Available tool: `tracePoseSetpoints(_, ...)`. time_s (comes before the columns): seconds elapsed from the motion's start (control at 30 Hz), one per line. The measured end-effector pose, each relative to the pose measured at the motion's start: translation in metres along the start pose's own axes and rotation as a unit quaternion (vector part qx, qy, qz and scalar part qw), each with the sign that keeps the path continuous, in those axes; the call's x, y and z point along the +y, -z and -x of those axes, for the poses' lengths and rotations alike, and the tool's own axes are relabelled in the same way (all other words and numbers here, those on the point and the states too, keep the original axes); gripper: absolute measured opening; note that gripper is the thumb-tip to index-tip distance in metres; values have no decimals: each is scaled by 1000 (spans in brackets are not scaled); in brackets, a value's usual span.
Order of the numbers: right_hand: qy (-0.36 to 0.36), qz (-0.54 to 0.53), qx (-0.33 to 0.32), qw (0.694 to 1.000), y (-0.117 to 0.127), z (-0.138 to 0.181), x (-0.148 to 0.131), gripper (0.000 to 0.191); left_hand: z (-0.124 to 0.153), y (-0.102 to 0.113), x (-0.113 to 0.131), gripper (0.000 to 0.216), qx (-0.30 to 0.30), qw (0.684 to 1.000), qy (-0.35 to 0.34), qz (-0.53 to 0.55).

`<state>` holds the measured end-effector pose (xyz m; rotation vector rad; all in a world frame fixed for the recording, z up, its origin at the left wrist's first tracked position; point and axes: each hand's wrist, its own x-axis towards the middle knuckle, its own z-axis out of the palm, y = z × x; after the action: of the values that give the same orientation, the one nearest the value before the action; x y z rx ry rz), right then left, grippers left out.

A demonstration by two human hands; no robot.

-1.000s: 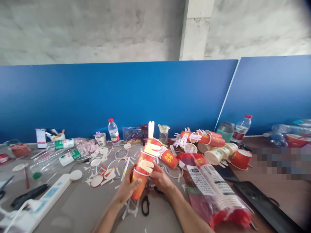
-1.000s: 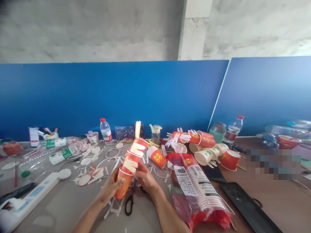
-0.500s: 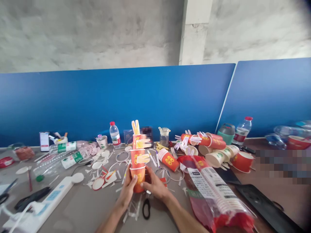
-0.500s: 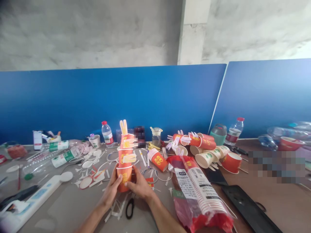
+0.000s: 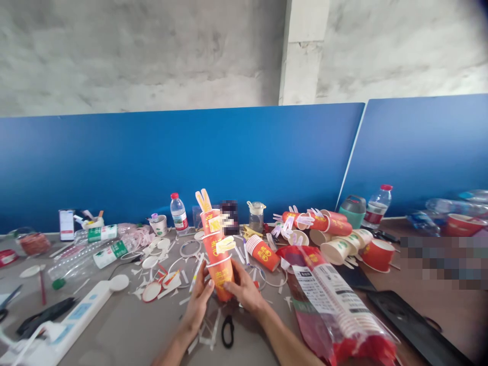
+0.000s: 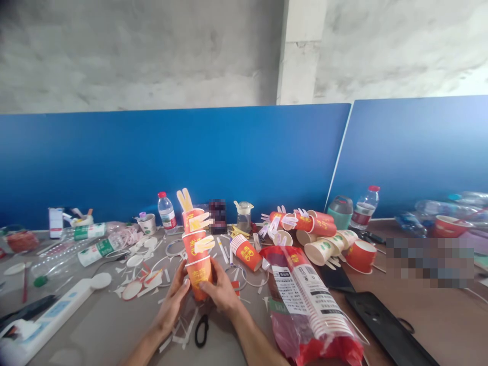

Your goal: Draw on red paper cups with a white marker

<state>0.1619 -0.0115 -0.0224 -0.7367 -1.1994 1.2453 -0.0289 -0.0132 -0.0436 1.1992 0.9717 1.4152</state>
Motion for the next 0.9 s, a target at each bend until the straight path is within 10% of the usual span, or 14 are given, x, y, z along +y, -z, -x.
tracePoseSetpoints(0.43, 0, -95, 103, 990, 10, -9, -15, 67, -14, 10, -7, 70, 63, 963, -136, -224)
tracePoseSetpoints(0.9, 98, -13, 230, 968, -5, -34, -20, 65, -33, 10, 2, 85, 78, 919, -252, -294)
